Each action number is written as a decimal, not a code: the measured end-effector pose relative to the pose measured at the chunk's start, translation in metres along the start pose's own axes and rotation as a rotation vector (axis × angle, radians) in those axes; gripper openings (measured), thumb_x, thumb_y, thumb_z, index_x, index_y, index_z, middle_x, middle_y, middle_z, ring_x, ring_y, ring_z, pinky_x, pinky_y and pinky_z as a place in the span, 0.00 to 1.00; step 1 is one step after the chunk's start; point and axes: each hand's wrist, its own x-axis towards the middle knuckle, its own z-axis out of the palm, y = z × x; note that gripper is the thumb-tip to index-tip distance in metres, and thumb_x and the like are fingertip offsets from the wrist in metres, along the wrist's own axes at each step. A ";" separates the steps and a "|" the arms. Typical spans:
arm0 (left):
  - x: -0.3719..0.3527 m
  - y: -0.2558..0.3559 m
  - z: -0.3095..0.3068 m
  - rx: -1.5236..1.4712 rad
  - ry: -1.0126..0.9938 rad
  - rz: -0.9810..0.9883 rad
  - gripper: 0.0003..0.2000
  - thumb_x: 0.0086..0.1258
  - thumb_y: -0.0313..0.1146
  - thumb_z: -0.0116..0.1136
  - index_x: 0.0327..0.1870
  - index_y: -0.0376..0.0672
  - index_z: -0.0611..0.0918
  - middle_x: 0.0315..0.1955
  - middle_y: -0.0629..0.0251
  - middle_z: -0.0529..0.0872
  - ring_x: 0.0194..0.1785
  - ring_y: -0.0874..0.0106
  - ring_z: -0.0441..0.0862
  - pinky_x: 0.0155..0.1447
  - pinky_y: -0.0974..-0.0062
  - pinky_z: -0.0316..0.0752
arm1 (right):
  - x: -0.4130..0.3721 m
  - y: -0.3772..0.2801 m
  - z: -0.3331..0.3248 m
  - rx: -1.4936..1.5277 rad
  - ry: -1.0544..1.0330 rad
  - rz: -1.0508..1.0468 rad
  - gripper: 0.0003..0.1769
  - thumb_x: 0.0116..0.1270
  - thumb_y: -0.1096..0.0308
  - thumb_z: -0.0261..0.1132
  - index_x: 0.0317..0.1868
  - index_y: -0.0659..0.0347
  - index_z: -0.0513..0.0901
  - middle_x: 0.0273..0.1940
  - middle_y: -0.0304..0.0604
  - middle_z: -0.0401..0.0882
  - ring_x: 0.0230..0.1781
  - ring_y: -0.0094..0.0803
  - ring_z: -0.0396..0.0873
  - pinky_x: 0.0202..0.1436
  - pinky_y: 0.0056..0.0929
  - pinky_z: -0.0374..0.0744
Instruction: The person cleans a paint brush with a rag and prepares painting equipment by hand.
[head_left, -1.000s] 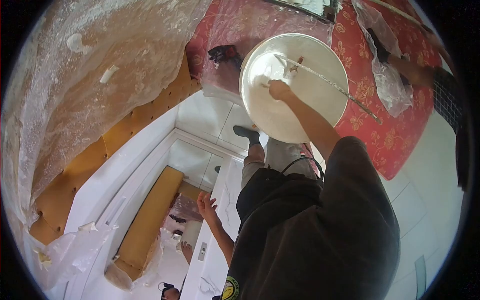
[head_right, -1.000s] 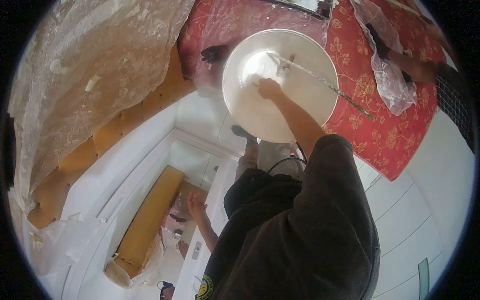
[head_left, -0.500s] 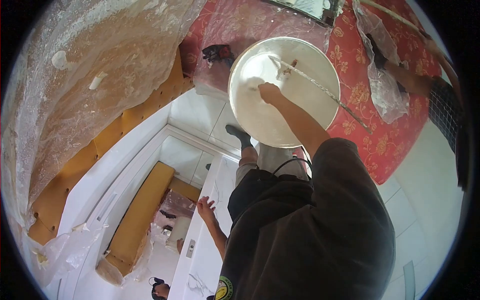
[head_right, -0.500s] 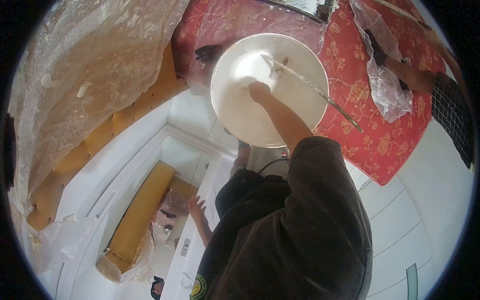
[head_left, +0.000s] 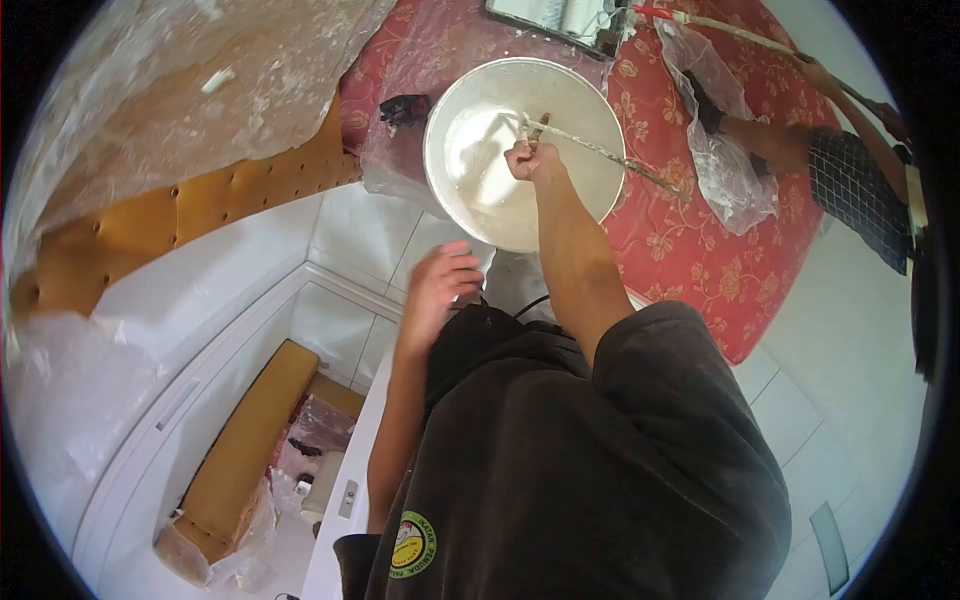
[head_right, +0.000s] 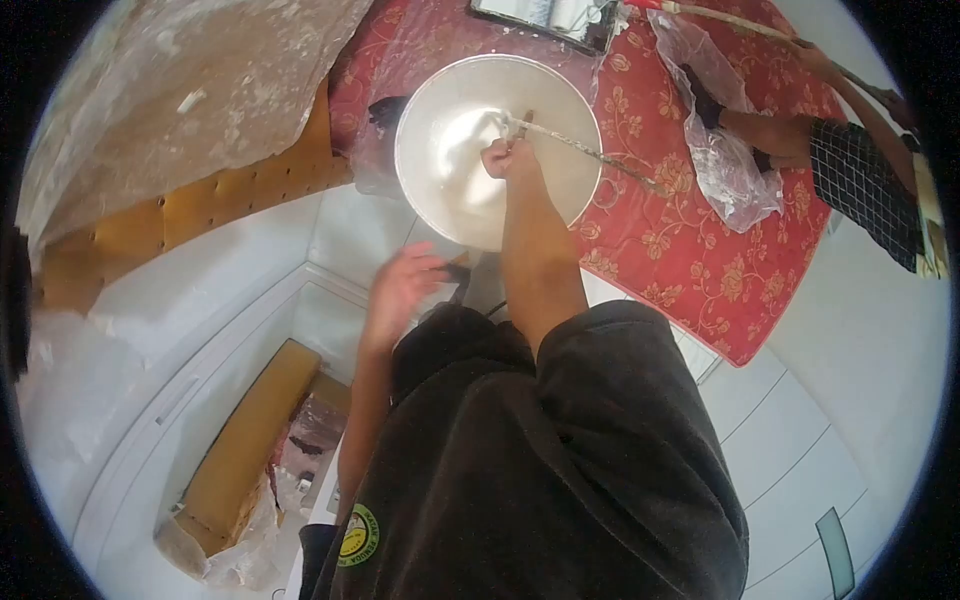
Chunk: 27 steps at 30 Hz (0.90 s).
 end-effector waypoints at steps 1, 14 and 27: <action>-0.003 0.006 0.023 -0.078 -0.013 -0.131 0.21 0.70 0.44 0.47 0.56 0.39 0.72 0.45 0.58 0.81 0.44 0.66 0.81 0.51 0.69 0.73 | -0.009 0.011 0.005 0.208 -0.070 -0.025 0.16 0.66 0.55 0.53 0.22 0.50 0.67 0.13 0.29 0.53 0.10 0.18 0.54 0.11 0.15 0.57; -0.101 -0.051 0.052 -0.374 -0.302 0.031 0.32 0.64 0.38 0.36 0.73 0.49 0.55 0.66 0.68 0.65 0.61 0.72 0.68 0.59 0.67 0.69 | -0.091 0.100 0.028 1.039 -0.175 0.024 0.13 0.54 0.63 0.65 0.17 0.56 0.72 0.15 0.30 0.64 0.12 0.21 0.65 0.09 0.20 0.61; -0.161 -0.039 -0.004 -0.456 -0.511 0.302 0.25 0.76 0.39 0.37 0.70 0.38 0.59 0.70 0.56 0.60 0.73 0.66 0.55 0.74 0.66 0.49 | -0.095 0.099 0.037 0.853 -0.229 -0.138 0.14 0.59 0.57 0.61 0.25 0.58 0.76 0.16 0.33 0.68 0.11 0.21 0.64 0.09 0.21 0.62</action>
